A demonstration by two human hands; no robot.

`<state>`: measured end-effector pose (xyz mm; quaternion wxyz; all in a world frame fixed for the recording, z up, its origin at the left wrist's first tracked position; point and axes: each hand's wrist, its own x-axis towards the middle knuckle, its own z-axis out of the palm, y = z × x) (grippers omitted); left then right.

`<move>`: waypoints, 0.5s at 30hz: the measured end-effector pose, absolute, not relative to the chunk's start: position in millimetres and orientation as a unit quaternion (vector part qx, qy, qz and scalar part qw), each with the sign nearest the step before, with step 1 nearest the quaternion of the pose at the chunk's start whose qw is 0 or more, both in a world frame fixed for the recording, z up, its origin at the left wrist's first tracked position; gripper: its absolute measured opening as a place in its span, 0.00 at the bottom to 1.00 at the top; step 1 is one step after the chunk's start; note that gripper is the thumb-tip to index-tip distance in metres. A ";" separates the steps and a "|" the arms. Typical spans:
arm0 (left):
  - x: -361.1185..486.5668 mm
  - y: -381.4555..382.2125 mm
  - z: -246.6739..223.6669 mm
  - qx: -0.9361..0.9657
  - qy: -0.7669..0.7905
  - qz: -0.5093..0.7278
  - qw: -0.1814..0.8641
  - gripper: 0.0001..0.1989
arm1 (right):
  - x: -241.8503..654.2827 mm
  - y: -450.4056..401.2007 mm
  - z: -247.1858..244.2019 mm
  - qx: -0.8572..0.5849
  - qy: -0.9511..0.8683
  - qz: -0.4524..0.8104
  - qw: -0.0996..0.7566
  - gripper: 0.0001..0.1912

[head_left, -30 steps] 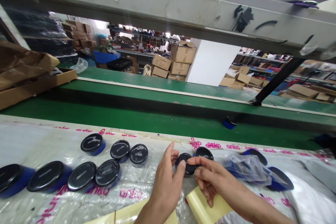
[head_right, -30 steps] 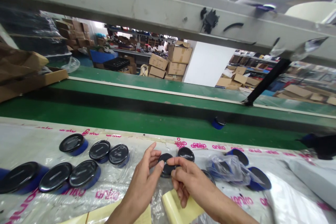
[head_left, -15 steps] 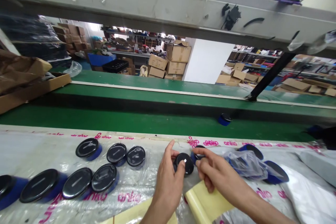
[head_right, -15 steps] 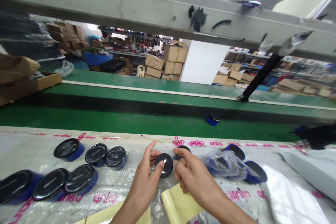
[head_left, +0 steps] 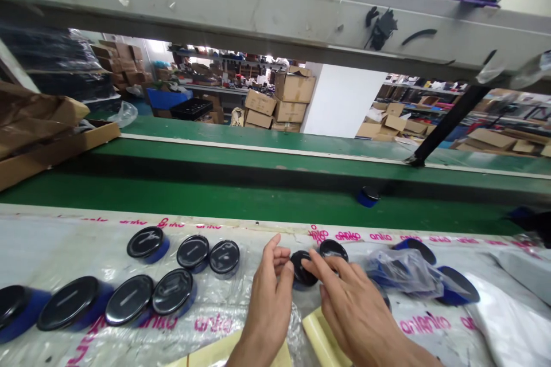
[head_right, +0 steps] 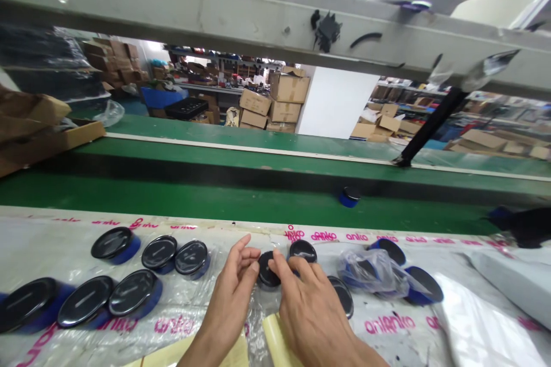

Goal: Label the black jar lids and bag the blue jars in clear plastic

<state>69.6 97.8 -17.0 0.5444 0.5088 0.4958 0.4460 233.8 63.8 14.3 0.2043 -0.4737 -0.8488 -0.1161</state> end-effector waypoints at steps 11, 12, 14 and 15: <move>56.9 93.5 3.7 0.526 0.520 0.489 0.462 0.17 | 245.8 66.9 40.8 -0.560 -0.767 -0.005 0.312 0.22; 54.2 93.2 6.1 0.535 0.514 0.497 0.450 0.15 | 247.8 67.7 46.7 -0.574 -0.746 0.018 0.338 0.19; 50.0 93.4 9.4 0.556 0.495 0.504 0.439 0.13 | 250.7 69.2 55.7 -0.594 -0.710 0.081 0.369 0.16; 48.8 93.8 10.3 0.563 0.485 0.502 0.442 0.12 | 251.3 69.8 58.1 -0.597 -0.700 0.113 0.374 0.16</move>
